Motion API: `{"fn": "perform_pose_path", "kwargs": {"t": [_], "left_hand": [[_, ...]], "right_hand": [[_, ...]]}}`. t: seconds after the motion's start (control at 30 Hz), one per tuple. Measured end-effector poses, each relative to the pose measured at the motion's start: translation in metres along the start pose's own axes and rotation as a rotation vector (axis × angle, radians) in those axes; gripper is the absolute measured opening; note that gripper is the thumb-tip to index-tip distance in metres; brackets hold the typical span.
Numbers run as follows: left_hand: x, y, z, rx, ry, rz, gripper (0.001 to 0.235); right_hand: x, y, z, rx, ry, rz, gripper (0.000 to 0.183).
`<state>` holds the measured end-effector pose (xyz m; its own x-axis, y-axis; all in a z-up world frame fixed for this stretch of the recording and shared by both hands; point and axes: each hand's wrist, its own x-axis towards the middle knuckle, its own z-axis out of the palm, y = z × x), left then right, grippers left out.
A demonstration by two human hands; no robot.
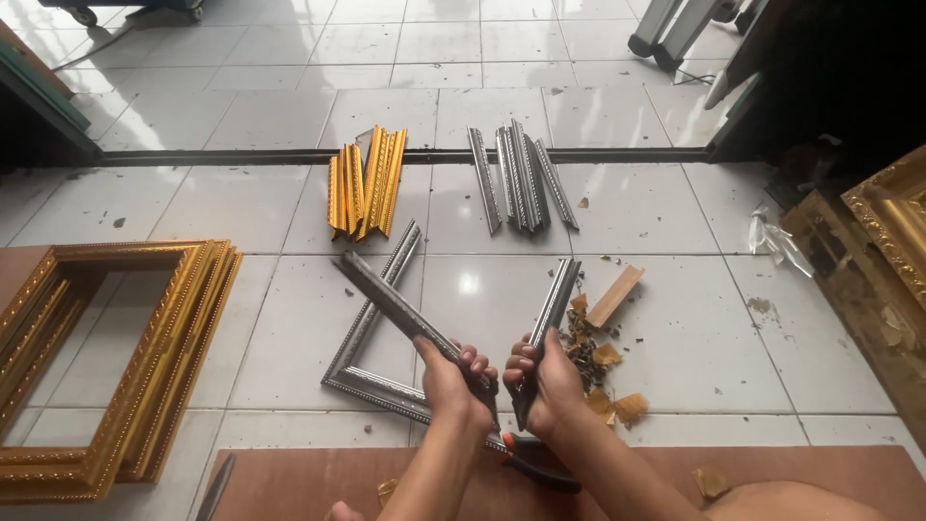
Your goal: The person uses pliers to remove staples from gold and silver frame pieces, then assembles a black frame by pressing the corners together. The person also handles silver frame pieces and places them on the floor.
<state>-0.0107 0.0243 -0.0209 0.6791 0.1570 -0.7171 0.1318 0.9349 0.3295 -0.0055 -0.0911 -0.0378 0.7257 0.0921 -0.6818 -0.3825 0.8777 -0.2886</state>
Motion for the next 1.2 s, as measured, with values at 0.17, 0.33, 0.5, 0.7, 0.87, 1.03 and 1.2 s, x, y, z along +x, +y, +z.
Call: {"fn": "perform_pose_path", "kwargs": {"t": [0.17, 0.33, 0.5, 0.7, 0.87, 1.03, 1.2], "left_hand": [[-0.035, 0.022, 0.016, 0.401, 0.025, 0.177, 0.045], [0.008, -0.015, -0.016, 0.793, 0.000, 0.154, 0.069], [-0.010, -0.022, -0.014, 1.160, -0.156, 0.119, 0.085], [-0.007, 0.059, -0.020, 2.605, -0.437, 0.348, 0.081], [0.023, 0.090, -0.046, 2.693, -0.395, 0.466, 0.036], [-0.009, 0.087, -0.014, 2.293, -0.527, 0.686, 0.035], [-0.047, 0.047, 0.024, 1.428, -0.667, 0.806, 0.054]], "right_hand": [[-0.019, -0.014, 0.015, -0.553, -0.001, -0.180, 0.034], [0.024, -0.015, -0.021, -1.155, -0.032, -0.257, 0.081], [0.052, -0.007, -0.040, -1.463, -0.015, -0.230, 0.088], [0.035, -0.027, -0.032, -1.855, 0.058, -0.413, 0.096], [0.019, -0.019, -0.026, -2.073, 0.039, -0.503, 0.094], [0.015, -0.021, -0.037, -2.212, 0.074, -0.744, 0.091], [-0.029, 0.002, -0.008, -1.589, -0.394, -0.434, 0.051]]}}
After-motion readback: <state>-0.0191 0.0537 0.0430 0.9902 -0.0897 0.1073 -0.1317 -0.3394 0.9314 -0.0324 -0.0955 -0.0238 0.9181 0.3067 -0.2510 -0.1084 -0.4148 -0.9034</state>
